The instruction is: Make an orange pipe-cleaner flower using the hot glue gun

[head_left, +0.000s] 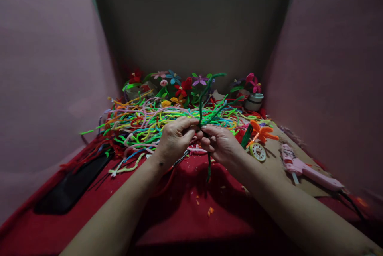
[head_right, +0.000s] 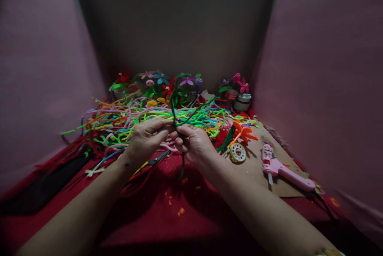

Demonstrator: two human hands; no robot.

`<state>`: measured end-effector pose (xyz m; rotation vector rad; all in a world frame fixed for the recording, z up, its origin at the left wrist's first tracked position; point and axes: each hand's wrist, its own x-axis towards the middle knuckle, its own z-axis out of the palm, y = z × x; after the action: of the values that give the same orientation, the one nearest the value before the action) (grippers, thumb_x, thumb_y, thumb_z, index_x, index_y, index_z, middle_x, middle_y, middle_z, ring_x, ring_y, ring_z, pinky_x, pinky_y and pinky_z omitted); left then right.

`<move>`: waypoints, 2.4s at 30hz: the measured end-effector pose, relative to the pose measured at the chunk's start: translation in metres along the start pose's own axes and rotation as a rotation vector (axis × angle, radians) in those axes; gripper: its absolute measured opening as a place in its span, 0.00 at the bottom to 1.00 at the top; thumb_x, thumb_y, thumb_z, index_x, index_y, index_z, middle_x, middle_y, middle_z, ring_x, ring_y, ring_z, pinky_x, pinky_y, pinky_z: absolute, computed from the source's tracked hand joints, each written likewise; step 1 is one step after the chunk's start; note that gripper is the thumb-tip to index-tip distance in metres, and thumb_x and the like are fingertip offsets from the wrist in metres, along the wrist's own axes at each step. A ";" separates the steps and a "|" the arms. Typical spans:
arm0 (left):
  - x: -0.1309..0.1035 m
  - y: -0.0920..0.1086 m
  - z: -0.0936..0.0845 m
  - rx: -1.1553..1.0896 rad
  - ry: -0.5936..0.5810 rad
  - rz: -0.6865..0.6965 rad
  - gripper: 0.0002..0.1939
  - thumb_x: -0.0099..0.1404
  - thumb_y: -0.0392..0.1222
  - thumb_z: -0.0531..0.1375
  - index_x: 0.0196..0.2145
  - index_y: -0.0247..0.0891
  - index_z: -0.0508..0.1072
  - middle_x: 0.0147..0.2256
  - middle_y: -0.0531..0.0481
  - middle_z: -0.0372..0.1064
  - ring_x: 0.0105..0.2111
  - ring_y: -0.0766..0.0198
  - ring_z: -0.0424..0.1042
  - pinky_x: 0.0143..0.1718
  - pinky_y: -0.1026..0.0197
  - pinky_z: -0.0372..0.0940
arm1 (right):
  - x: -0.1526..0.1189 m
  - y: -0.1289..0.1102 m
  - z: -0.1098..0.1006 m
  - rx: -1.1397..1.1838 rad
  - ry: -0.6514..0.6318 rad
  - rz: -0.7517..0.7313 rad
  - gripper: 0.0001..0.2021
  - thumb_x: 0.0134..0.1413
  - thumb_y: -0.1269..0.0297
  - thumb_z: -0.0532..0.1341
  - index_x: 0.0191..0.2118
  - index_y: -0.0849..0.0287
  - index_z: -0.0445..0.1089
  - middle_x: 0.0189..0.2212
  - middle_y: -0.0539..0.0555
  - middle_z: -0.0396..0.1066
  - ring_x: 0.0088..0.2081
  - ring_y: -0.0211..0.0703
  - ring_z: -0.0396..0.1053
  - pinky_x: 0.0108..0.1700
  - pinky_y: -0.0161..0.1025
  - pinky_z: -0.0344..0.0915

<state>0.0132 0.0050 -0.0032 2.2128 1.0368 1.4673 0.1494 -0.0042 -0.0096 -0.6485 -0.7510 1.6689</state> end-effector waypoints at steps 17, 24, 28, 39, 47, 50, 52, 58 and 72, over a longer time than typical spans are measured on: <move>-0.002 0.003 0.000 0.135 0.039 0.105 0.06 0.55 0.33 0.57 0.31 0.38 0.74 0.26 0.54 0.72 0.25 0.69 0.70 0.27 0.69 0.62 | -0.008 -0.002 0.005 -0.106 0.056 -0.097 0.09 0.37 0.68 0.67 0.24 0.63 0.67 0.17 0.48 0.68 0.18 0.28 0.61 0.16 0.24 0.54; -0.001 0.004 -0.004 0.019 -0.059 0.044 0.09 0.56 0.31 0.56 0.33 0.37 0.75 0.25 0.54 0.72 0.24 0.69 0.69 0.28 0.68 0.63 | -0.005 -0.004 0.003 -0.135 0.013 -0.087 0.09 0.37 0.67 0.66 0.22 0.62 0.64 0.16 0.48 0.67 0.15 0.27 0.57 0.14 0.25 0.47; 0.000 0.001 -0.007 0.249 -0.084 0.269 0.11 0.60 0.32 0.54 0.36 0.37 0.74 0.29 0.50 0.72 0.29 0.67 0.71 0.31 0.67 0.63 | -0.002 -0.006 -0.001 -0.167 0.016 -0.053 0.07 0.36 0.69 0.64 0.20 0.64 0.64 0.13 0.48 0.65 0.13 0.26 0.54 0.14 0.25 0.45; -0.001 -0.004 -0.015 0.824 -0.137 0.612 0.10 0.64 0.37 0.50 0.36 0.36 0.72 0.25 0.49 0.66 0.27 0.64 0.67 0.29 0.63 0.59 | -0.004 -0.016 -0.005 -0.207 -0.138 0.054 0.09 0.40 0.67 0.65 0.20 0.65 0.65 0.12 0.45 0.61 0.13 0.25 0.53 0.15 0.26 0.46; 0.002 0.002 -0.015 0.173 -0.136 0.143 0.13 0.61 0.38 0.55 0.43 0.35 0.71 0.30 0.48 0.72 0.28 0.67 0.69 0.30 0.66 0.62 | -0.002 -0.017 -0.006 -0.251 -0.023 0.041 0.07 0.36 0.70 0.65 0.22 0.64 0.65 0.15 0.49 0.67 0.13 0.29 0.58 0.13 0.27 0.48; 0.011 0.000 -0.025 0.006 -0.200 -0.130 0.13 0.56 0.41 0.59 0.38 0.34 0.74 0.27 0.49 0.72 0.25 0.66 0.69 0.27 0.66 0.62 | -0.001 -0.022 -0.006 -0.221 0.007 -0.035 0.08 0.38 0.70 0.64 0.21 0.64 0.63 0.13 0.46 0.64 0.11 0.25 0.51 0.12 0.26 0.41; 0.017 -0.004 -0.033 0.022 -0.181 -0.186 0.09 0.55 0.42 0.59 0.31 0.35 0.76 0.28 0.48 0.73 0.29 0.63 0.70 0.32 0.63 0.63 | 0.000 -0.024 -0.006 -0.178 0.031 -0.065 0.07 0.39 0.71 0.64 0.22 0.64 0.63 0.13 0.45 0.61 0.11 0.24 0.47 0.12 0.26 0.39; 0.007 -0.001 -0.037 0.408 0.519 0.170 0.11 0.55 0.38 0.60 0.37 0.37 0.74 0.39 0.43 0.70 0.42 0.56 0.66 0.46 0.54 0.58 | 0.002 -0.026 -0.007 -0.135 0.157 -0.206 0.09 0.39 0.71 0.63 0.21 0.62 0.59 0.12 0.43 0.58 0.11 0.24 0.47 0.13 0.26 0.40; 0.006 0.000 0.003 -1.108 0.039 -0.894 0.08 0.50 0.38 0.64 0.24 0.33 0.69 0.16 0.57 0.62 0.16 0.73 0.63 0.23 0.67 0.64 | -0.006 -0.009 0.000 -0.256 -0.073 -0.095 0.10 0.40 0.64 0.66 0.23 0.63 0.65 0.14 0.44 0.62 0.12 0.24 0.50 0.13 0.26 0.44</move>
<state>0.0173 0.0094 -0.0009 0.7814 0.7364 1.1630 0.1563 -0.0085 -0.0027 -0.7209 -1.0439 1.5298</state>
